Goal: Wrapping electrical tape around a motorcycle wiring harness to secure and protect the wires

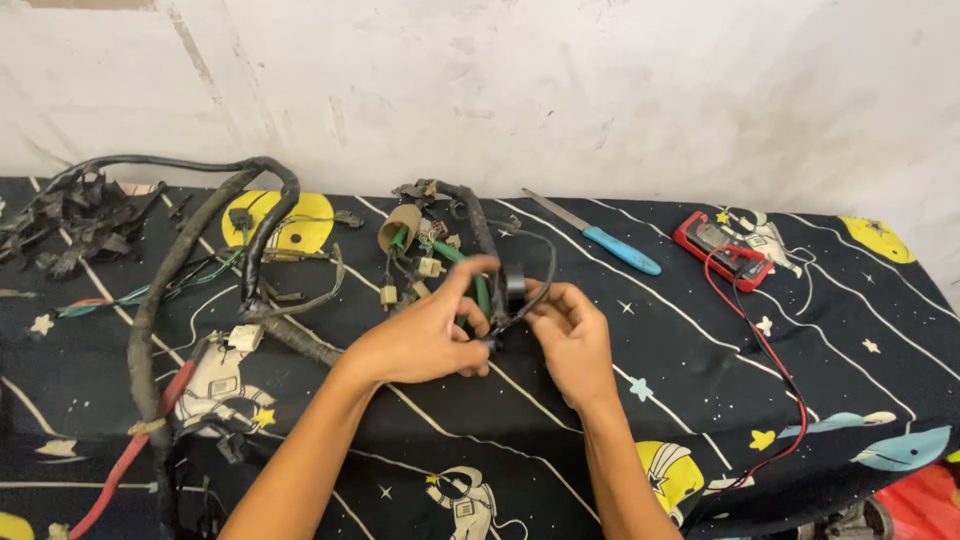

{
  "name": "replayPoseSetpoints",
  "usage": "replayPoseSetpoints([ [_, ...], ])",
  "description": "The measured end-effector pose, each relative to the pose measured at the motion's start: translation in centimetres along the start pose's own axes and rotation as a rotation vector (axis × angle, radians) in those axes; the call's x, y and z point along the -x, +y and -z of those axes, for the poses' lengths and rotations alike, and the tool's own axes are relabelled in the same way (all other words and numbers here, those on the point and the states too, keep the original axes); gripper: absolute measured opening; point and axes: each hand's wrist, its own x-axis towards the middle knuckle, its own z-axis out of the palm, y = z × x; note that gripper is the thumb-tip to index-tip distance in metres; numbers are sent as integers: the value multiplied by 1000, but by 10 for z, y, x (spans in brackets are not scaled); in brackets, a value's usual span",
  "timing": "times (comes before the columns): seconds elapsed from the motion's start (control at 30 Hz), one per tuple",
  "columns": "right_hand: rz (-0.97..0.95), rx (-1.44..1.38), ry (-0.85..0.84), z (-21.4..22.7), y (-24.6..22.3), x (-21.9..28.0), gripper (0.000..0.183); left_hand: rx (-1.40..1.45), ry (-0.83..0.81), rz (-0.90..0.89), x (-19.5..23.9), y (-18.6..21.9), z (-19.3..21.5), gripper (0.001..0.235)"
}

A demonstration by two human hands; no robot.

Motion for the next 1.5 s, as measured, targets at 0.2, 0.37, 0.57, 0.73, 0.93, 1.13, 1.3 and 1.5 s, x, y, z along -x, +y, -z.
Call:
replayPoseSetpoints([
  [0.2,-125,-167,85,-6,-10,5,48,186,-11,7,6,10,4,78],
  [0.37,-58,-204,62,2,16,-1,43,-157,178,-18,-7,18,-6,50],
  [0.57,27,-127,77,-6,-22,-7,36,-169,420,-195,-38,-6,-11,30],
  [0.73,37,-329,203,-13,-15,-13,29,-170,566,-529,-53,-39,-9,24],
  [0.93,90,-107,247,-13,-2,-21,20,-116,587,-703,-49,-32,-11,21],
  [1.13,234,123,198,4,13,-30,29,-67,367,-760,-46,-32,-18,24],
  [1.3,-63,435,52,8,-64,3,67,-151,260,-716,-43,-35,-21,32],
  [1.5,1,629,-77,15,-57,3,28,9,201,-677,-54,-43,-16,39],
])
